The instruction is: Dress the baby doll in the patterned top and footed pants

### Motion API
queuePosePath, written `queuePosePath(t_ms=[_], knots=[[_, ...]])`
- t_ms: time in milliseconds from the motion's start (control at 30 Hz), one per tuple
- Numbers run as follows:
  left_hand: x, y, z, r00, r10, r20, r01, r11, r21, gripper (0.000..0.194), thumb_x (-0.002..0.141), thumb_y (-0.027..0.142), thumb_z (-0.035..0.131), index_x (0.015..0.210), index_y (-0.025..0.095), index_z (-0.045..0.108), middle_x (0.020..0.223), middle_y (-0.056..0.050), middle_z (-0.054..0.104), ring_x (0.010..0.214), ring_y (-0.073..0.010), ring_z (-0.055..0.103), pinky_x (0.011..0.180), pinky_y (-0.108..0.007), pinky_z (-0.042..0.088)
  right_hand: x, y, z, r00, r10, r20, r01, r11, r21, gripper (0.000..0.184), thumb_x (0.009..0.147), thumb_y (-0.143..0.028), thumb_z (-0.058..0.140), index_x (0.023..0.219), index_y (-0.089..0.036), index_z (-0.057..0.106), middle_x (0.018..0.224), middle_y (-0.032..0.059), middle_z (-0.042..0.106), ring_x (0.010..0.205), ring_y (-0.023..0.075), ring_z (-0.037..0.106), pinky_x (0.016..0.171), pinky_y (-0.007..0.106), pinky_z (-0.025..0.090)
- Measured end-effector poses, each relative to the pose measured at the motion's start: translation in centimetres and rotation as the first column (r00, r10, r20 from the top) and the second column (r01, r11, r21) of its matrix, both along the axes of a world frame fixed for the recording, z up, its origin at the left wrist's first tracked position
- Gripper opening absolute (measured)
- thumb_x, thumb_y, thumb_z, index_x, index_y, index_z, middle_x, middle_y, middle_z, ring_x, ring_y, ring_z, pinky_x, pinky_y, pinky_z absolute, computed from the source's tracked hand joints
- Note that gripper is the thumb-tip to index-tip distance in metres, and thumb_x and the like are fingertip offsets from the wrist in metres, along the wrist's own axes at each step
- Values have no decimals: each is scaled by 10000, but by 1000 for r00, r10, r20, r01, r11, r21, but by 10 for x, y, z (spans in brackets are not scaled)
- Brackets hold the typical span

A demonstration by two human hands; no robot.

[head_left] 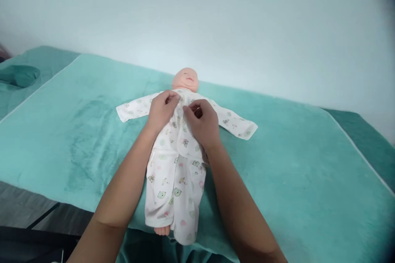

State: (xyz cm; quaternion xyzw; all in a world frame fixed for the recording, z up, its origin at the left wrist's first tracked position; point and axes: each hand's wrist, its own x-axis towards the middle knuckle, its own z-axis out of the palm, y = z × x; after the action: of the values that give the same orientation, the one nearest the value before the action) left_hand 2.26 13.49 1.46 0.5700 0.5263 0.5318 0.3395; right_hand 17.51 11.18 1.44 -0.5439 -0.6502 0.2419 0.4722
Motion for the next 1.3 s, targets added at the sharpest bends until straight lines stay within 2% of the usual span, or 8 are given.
queuePosePath(t_ms=[133, 267, 333, 600, 767, 933, 1100, 1300], knots=[[-8, -8, 1, 990, -131, -52, 130, 991, -7, 141, 909, 321, 641, 890, 205, 720, 871, -4, 649, 808, -142, 539, 785, -289, 428, -3, -10, 8, 965, 3, 264, 6, 999, -32, 264, 847, -462, 689, 878, -236, 555, 884, 5, 621, 733, 166, 528, 694, 332, 393], [-16, -6, 1, 975, -215, -51, 212, 976, -55, 116, 870, 321, 701, 897, 210, 721, 905, -4, 643, 791, -135, 503, 764, -287, 406, -6, -8, 11, 949, -22, 314, 33, 999, -30, 134, 882, -355, 604, 852, -233, 557, 876, 26, 639, 730, 181, 534, 700, 340, 388], [-18, -5, 1, 975, -220, -39, 217, 973, -73, 116, 863, 323, 712, 872, 207, 706, 888, -2, 627, 779, -134, 488, 753, -290, 398, -7, -6, 9, 959, -38, 281, 43, 999, -10, 82, 884, -304, 569, 847, -231, 569, 876, 32, 653, 742, 187, 552, 712, 345, 397], [-10, -5, 2, 980, -190, -63, 188, 981, -36, 115, 909, 311, 656, 880, 207, 698, 911, -11, 638, 801, -139, 507, 766, -301, 407, -3, 4, 3, 994, -32, 107, 37, 999, -38, 142, 866, -364, 618, 888, -225, 634, 903, 27, 692, 746, 179, 576, 761, 358, 442], [-8, -5, 3, 985, -150, -82, 148, 988, -32, 85, 897, 276, 665, 867, 204, 699, 891, -5, 633, 773, -130, 498, 742, -296, 404, 3, 10, -3, 988, -15, -151, -1, 994, -106, 124, 820, -339, 641, 841, -218, 654, 811, -16, 652, 699, 146, 542, 723, 319, 450], [-8, -7, 7, 974, -188, -127, 183, 982, -51, 105, 859, 313, 723, 905, 218, 724, 906, -1, 624, 735, -124, 466, 708, -290, 399, 8, 15, -8, 942, 7, -335, -47, 993, -112, 116, 784, -318, 682, 842, -218, 666, 823, -26, 646, 715, 131, 543, 720, 295, 453], [-6, -6, 9, 978, -165, -126, 157, 985, -69, 52, 858, 260, 691, 845, 212, 708, 899, -3, 631, 735, -124, 477, 720, -295, 409, 9, 16, -10, 948, 15, -318, -54, 992, -114, 110, 791, -317, 688, 846, -223, 673, 813, -19, 640, 727, 140, 544, 705, 295, 452], [-6, -5, 7, 989, -151, -2, 150, 983, -106, 101, 872, 311, 685, 863, 212, 697, 780, 9, 567, 727, -134, 473, 694, -296, 391, 8, 14, -7, 971, 46, -236, -66, 995, -79, 98, 816, -312, 675, 866, -229, 687, 811, -20, 636, 699, 133, 510, 695, 297, 449]])
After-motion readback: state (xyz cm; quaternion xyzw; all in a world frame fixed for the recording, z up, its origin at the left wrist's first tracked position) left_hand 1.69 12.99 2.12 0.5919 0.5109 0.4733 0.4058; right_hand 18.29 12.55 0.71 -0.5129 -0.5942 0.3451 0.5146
